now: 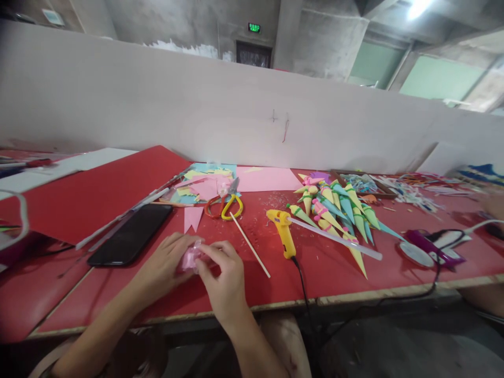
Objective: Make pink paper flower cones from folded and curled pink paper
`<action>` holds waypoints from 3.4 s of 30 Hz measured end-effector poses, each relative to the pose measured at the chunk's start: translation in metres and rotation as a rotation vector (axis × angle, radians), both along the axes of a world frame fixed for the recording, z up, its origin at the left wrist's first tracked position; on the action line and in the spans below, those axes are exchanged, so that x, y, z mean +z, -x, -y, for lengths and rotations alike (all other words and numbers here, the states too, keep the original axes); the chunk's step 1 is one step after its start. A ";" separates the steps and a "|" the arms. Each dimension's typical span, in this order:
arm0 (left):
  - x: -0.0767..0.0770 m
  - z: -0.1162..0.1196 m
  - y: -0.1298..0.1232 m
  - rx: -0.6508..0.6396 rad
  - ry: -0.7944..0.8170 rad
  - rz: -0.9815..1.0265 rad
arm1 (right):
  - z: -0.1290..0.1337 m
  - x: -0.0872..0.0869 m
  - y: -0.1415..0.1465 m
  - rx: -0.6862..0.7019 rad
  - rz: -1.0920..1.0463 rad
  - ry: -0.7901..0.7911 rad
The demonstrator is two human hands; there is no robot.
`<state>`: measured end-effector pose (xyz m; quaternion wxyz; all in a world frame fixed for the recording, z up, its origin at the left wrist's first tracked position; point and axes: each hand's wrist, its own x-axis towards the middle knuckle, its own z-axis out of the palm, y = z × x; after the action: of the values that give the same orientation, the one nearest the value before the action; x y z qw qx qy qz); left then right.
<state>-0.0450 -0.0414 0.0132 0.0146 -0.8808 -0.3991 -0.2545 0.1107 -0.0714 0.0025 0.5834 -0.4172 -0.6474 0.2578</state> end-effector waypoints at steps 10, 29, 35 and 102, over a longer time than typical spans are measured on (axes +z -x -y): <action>-0.001 0.000 -0.001 -0.011 0.038 -0.027 | 0.003 0.002 0.002 -0.027 -0.002 -0.001; -0.009 -0.010 0.006 0.482 -0.047 -0.112 | -0.001 -0.001 -0.001 0.091 -0.629 0.266; -0.019 -0.009 0.005 0.466 -0.075 -0.111 | -0.002 0.004 0.001 0.069 -0.682 0.357; 0.016 0.020 -0.038 -0.095 1.345 1.615 | 0.003 0.004 -0.002 -0.003 -0.473 0.135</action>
<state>-0.0068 -0.0610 0.0292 -0.7578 -0.2908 -0.3143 -0.4923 0.1125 -0.0749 0.0062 0.6899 -0.3843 -0.4736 0.3899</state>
